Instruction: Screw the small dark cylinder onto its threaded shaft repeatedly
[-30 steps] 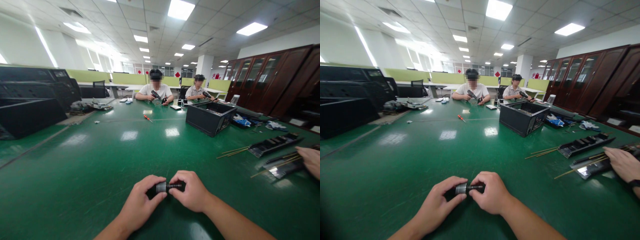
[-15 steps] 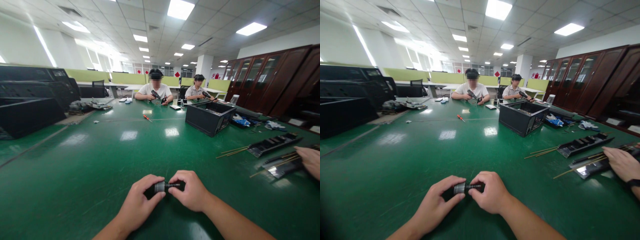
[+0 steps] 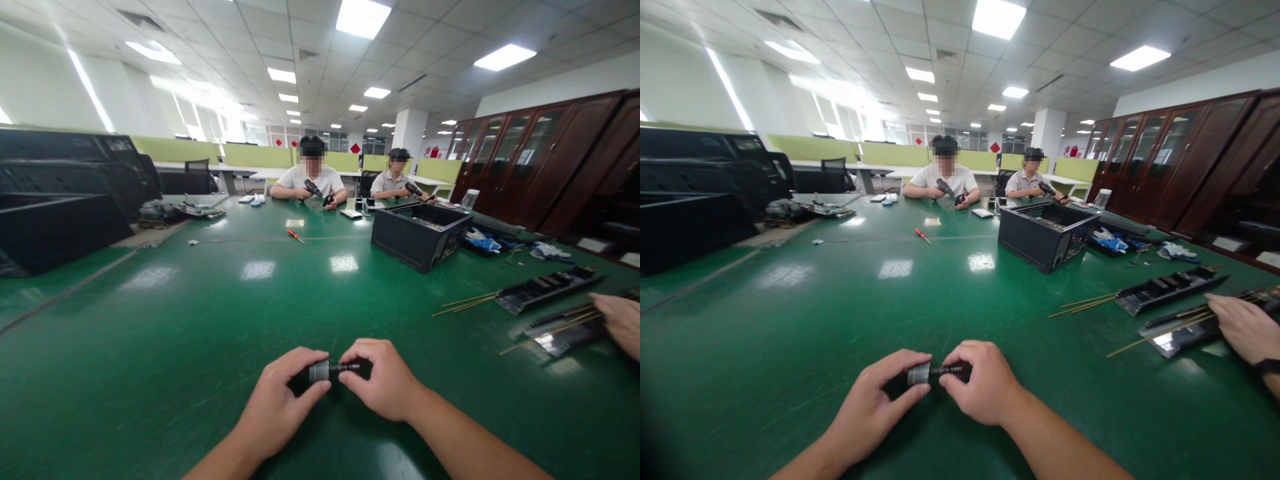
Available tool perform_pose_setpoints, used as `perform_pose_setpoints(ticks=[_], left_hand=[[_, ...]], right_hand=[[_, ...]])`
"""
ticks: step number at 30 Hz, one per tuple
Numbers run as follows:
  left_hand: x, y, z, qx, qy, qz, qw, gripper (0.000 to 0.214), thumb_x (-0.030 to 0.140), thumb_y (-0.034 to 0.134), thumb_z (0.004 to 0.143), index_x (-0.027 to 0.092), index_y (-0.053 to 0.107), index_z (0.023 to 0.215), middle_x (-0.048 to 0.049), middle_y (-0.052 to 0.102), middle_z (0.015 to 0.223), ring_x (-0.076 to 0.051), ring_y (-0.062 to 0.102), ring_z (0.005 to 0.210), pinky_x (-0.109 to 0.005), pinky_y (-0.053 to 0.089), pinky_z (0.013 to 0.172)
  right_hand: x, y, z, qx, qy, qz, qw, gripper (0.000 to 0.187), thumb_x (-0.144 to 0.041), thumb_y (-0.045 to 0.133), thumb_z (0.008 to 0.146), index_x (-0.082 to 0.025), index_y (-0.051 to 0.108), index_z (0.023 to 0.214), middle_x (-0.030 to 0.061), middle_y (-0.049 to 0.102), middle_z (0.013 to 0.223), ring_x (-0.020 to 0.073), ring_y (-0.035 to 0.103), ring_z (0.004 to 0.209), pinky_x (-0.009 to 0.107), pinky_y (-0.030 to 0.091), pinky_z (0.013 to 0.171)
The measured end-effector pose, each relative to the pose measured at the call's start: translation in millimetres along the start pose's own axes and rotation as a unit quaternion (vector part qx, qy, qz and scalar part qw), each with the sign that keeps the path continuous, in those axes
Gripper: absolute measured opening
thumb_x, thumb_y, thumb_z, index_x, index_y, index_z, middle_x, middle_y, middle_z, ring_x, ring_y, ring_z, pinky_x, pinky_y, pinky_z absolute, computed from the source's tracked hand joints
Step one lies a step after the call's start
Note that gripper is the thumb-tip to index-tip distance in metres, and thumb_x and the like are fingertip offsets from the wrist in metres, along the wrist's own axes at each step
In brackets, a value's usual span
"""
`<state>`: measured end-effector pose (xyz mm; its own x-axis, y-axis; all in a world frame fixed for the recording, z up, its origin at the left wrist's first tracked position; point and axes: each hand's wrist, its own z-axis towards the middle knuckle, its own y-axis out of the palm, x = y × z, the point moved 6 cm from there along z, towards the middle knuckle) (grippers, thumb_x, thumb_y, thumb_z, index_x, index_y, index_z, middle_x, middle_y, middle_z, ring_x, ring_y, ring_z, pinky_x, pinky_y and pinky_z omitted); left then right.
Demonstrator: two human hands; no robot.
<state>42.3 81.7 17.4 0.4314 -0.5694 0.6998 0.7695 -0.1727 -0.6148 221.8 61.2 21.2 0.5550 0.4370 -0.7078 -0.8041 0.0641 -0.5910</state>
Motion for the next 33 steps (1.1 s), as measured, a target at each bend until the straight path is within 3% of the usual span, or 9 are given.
perform_pose_setpoints(ticks=[33], left_hand=[[-4.1, -5.9, 1.1, 0.036, -0.041, -0.021, 0.998, 0.025, 0.039, 0.070, 0.085, 0.029, 0.072, 0.108, -0.0007, 0.073, 0.097, -0.019, 0.066, 0.086, -0.030, 0.050, 0.080]], right_hand=[[1.6, -7.2, 1.4, 0.020, -0.001, 0.010, 1.000, 0.007, -0.018, 0.070, 0.080, -0.021, 0.072, 0.086, -0.0002, 0.070, 0.077, 0.0161, 0.064, 0.071, 0.027, 0.046, 0.069]])
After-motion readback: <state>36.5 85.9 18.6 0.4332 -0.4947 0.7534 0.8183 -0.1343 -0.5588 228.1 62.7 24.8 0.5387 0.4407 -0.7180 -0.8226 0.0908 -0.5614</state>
